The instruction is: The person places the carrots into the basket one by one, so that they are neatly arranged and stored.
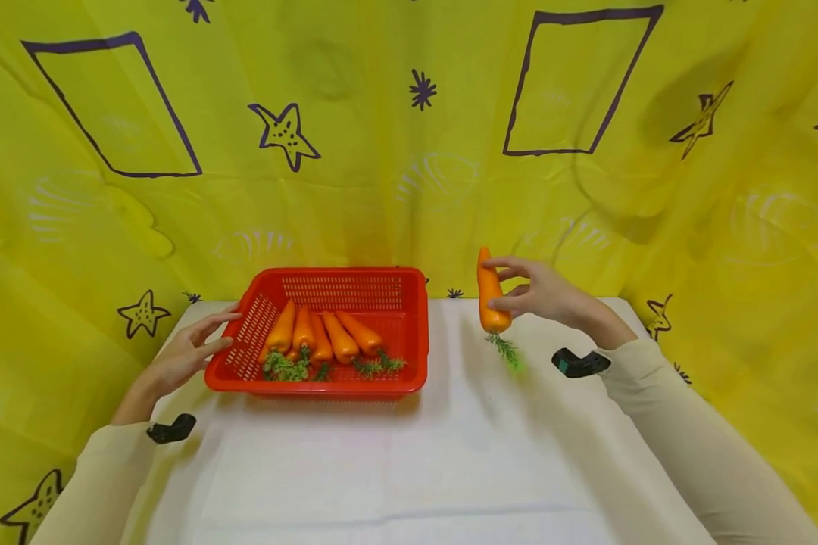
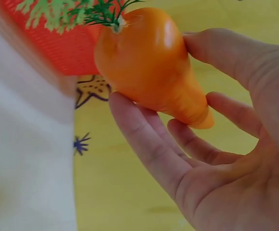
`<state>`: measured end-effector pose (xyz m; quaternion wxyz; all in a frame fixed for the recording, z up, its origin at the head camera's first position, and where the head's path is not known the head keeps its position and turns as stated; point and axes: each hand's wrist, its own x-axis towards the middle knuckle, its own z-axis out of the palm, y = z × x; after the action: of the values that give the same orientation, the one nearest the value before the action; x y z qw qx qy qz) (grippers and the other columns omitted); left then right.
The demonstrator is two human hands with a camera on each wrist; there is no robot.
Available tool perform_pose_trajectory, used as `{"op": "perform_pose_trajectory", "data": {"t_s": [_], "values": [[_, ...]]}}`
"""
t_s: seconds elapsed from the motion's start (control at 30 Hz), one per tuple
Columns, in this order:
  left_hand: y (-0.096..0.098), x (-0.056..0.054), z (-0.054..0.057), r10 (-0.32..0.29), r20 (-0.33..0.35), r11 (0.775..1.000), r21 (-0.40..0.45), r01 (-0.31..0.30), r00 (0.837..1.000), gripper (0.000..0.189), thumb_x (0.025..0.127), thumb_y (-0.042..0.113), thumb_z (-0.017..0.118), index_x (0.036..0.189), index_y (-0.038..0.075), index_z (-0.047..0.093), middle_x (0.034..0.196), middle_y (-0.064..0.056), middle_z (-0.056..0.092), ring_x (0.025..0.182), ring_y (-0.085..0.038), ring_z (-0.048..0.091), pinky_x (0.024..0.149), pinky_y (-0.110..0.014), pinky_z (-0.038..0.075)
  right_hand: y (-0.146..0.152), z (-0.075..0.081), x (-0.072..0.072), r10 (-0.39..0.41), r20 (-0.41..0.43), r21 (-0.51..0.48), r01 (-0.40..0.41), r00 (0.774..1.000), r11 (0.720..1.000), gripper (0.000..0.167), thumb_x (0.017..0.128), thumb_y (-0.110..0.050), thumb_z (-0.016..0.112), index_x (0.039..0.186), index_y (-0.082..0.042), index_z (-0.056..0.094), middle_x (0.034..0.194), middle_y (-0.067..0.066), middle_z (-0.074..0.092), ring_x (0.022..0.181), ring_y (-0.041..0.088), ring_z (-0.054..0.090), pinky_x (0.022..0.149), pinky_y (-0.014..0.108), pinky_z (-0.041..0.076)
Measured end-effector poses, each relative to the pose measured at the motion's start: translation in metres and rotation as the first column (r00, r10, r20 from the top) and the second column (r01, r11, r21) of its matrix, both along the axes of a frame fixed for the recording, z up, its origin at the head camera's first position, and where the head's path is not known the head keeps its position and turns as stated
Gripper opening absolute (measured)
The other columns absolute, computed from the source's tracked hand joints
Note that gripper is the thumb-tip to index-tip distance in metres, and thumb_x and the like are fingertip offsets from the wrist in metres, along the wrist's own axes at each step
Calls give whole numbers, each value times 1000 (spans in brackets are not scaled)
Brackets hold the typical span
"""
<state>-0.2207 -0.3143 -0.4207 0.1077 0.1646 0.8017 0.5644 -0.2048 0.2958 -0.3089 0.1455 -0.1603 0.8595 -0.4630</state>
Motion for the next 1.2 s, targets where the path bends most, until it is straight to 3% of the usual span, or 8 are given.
{"op": "perform_pose_trajectory", "data": {"t_s": [0.23, 0.6, 0.83, 0.93, 1.1, 1.2], "values": [[-1, 1, 0, 0, 10, 1000, 17, 0, 1000, 53, 105, 16, 60, 153, 2, 42, 172, -8, 14, 148, -42, 27, 81, -37, 60, 0, 6, -2, -12, -23, -88, 10, 1000, 996, 72, 95, -15, 75, 157, -9, 39, 149, 25, 41, 103, 22, 70, 83, 34, 59], [-3, 3, 0, 2, 9, 1000, 10, -2, 1000, 53, 105, 17, 60, 153, 2, 43, 172, -7, 14, 142, -18, 40, 82, -36, 59, -11, 3, -7, -1, -19, -53, 0, 1000, 999, 71, 94, -20, 78, 155, -13, 43, 151, 22, 43, 105, 27, 70, 86, 39, 58], [-3, 3, 1, 0, 6, 1000, 16, -1, 1000, 52, 105, 16, 60, 153, 1, 43, 172, -8, 15, 126, 5, 48, 80, -37, 60, -34, 6, -20, 41, -9, -23, -41, 999, 999, 73, 92, -25, 80, 154, -17, 45, 153, 19, 43, 104, 31, 70, 88, 39, 58], [-3, 3, 1, 3, 9, 1000, 14, -3, 1000, 52, 105, 15, 60, 153, 2, 43, 172, -7, 15, 131, -1, 48, 81, -37, 60, -46, 7, -28, 81, -3, -24, -81, 997, 996, 72, 92, -22, 80, 154, -15, 45, 152, 19, 44, 108, 34, 69, 90, 41, 57], [-1, 2, 1, 5, 8, 1000, 15, -5, 1000, 52, 105, 16, 59, 153, 2, 43, 172, -7, 15, 147, -36, 33, 83, -36, 59, -68, 8, -41, 138, 10, -12, -138, 990, 990, 72, 91, -22, 81, 153, -17, 46, 150, 17, 46, 118, 35, 65, 91, 45, 56], [1, 0, 1, 0, 8, 1000, 21, 0, 1000, 52, 106, 17, 59, 153, 2, 42, 172, -6, 14, 148, -46, 27, 84, -36, 59, -83, 7, -49, 179, 14, -6, -179, 984, 984, 70, 91, -23, 81, 153, -18, 48, 151, 16, 46, 116, 35, 66, 89, 45, 57]]}}
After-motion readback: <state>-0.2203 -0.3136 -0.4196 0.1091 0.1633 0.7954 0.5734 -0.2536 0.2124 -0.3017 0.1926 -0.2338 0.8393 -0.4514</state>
